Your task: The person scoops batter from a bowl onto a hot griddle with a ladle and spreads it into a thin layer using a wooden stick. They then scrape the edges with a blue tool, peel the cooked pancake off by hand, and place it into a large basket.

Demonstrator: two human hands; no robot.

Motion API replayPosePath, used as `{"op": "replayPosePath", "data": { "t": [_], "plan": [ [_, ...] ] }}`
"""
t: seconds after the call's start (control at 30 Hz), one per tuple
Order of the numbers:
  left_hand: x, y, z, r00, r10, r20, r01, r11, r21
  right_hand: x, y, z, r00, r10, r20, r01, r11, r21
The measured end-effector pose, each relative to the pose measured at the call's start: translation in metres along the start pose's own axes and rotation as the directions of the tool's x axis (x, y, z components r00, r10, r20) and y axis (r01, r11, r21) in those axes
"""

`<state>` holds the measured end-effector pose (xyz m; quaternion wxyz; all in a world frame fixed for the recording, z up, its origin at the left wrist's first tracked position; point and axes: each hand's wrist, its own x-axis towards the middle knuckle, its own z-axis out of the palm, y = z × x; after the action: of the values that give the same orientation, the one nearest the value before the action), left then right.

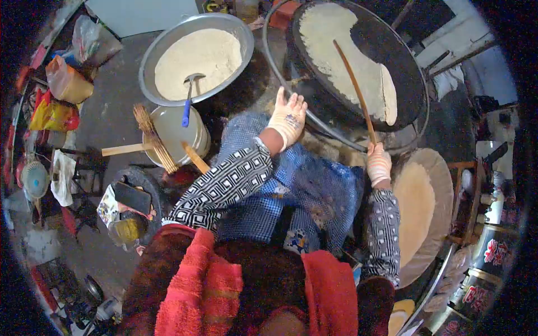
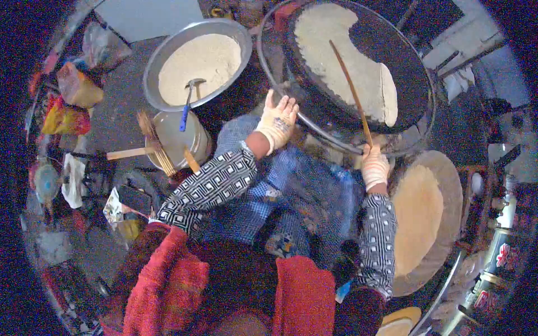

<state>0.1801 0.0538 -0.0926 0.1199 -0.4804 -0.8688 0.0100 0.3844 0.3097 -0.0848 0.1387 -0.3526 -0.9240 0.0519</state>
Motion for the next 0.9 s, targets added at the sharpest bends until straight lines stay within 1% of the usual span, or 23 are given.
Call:
{"op": "replayPosePath", "data": {
  "t": [0.03,0.07,0.1,0.17,0.23,0.27,0.3,0.37,0.4,0.5,0.57,0.63,0.67,0.7,0.73,0.77,0.8,0.83,0.87,0.9],
  "plan": [
    [-0.001,-0.001,-0.007,0.999,-0.009,0.046,0.008,1.0,0.024,-0.003,0.001,0.003,0.999,-0.049,0.002,0.048,0.979,-0.2],
    [0.001,-0.003,-0.004,0.999,-0.012,0.049,0.011,1.0,0.026,0.003,0.009,-0.004,0.985,0.158,0.066,-0.147,0.978,-0.145],
    [0.003,-0.007,0.001,0.999,-0.02,0.048,0.019,0.999,0.032,0.014,0.024,-0.003,0.973,0.226,0.051,-0.218,0.967,-0.131],
    [0.001,-0.012,-0.008,0.997,-0.021,0.073,0.017,0.999,0.043,0.028,0.025,-0.014,0.979,0.202,0.029,-0.195,0.967,-0.161],
    [0.006,-0.016,-0.008,0.993,-0.043,0.108,0.034,0.996,0.083,0.026,0.012,-0.021,0.998,0.063,0.009,-0.061,0.986,-0.158],
    [0.008,-0.019,-0.004,0.992,-0.058,0.111,0.048,0.995,0.088,0.022,0.001,-0.026,0.995,0.098,0.009,-0.093,0.969,-0.227],
    [0.008,-0.02,-0.005,0.99,-0.075,0.121,0.064,0.994,0.088,0.02,0.011,-0.019,0.997,0.069,0.031,-0.058,0.959,-0.277],
    [0.009,-0.025,-0.005,0.99,-0.095,0.102,0.088,0.993,0.074,0.028,0.029,-0.01,0.98,0.201,-0.006,-0.197,0.951,-0.24],
    [0.011,-0.028,-0.004,0.989,-0.102,0.104,0.095,0.993,0.071,0.031,0.025,-0.013,0.981,0.192,-0.009,-0.188,0.952,-0.243],
    [0.015,-0.038,-0.003,0.984,-0.131,0.119,0.123,0.99,0.071,0.025,0.007,-0.019,0.999,0.035,-0.031,-0.039,0.989,-0.146],
    [0.017,-0.043,-0.005,0.979,-0.159,0.128,0.151,0.986,0.064,-0.002,-0.015,-0.025,0.995,-0.092,0.032,0.096,0.984,-0.152],
    [0.016,-0.046,-0.015,0.961,-0.197,0.194,0.201,0.98,-0.004,-0.011,0.004,-0.005,0.994,0.022,0.107,-0.003,0.986,-0.168],
    [0.017,-0.05,-0.013,0.957,-0.207,0.201,0.213,0.977,-0.004,-0.005,0.019,-0.008,0.992,0.11,0.065,-0.1,0.986,-0.134],
    [0.021,-0.053,-0.017,0.958,-0.215,0.188,0.22,0.976,-0.004,0.005,0.026,-0.015,0.973,0.223,0.063,-0.214,0.968,-0.13],
    [0.021,-0.054,-0.022,0.945,-0.24,0.222,0.246,0.969,0.0,0.009,0.03,-0.017,0.985,0.173,0.014,-0.168,0.973,-0.16],
    [0.023,-0.056,-0.021,0.943,-0.256,0.212,0.257,0.966,0.023,0.015,0.033,-0.018,0.992,0.118,-0.039,-0.123,0.975,-0.187],
    [0.025,-0.058,-0.02,0.94,-0.273,0.203,0.269,0.962,0.047,0.014,0.023,-0.025,0.997,0.063,-0.051,-0.071,0.982,-0.173],
    [0.022,-0.05,-0.025,0.953,-0.271,0.136,0.259,0.961,0.098,0.009,0.01,-0.033,0.998,0.004,-0.068,-0.015,0.987,-0.162],
    [0.023,-0.033,-0.026,0.965,-0.249,0.087,0.244,0.968,0.061,0.007,0.013,-0.024,0.982,-0.139,-0.131,0.099,0.957,-0.273],
    [0.025,-0.013,-0.028,0.973,-0.23,0.039,0.229,0.973,0.026,0.003,0.008,-0.026,0.995,-0.099,-0.009,0.093,0.963,-0.254]
  ]
}}
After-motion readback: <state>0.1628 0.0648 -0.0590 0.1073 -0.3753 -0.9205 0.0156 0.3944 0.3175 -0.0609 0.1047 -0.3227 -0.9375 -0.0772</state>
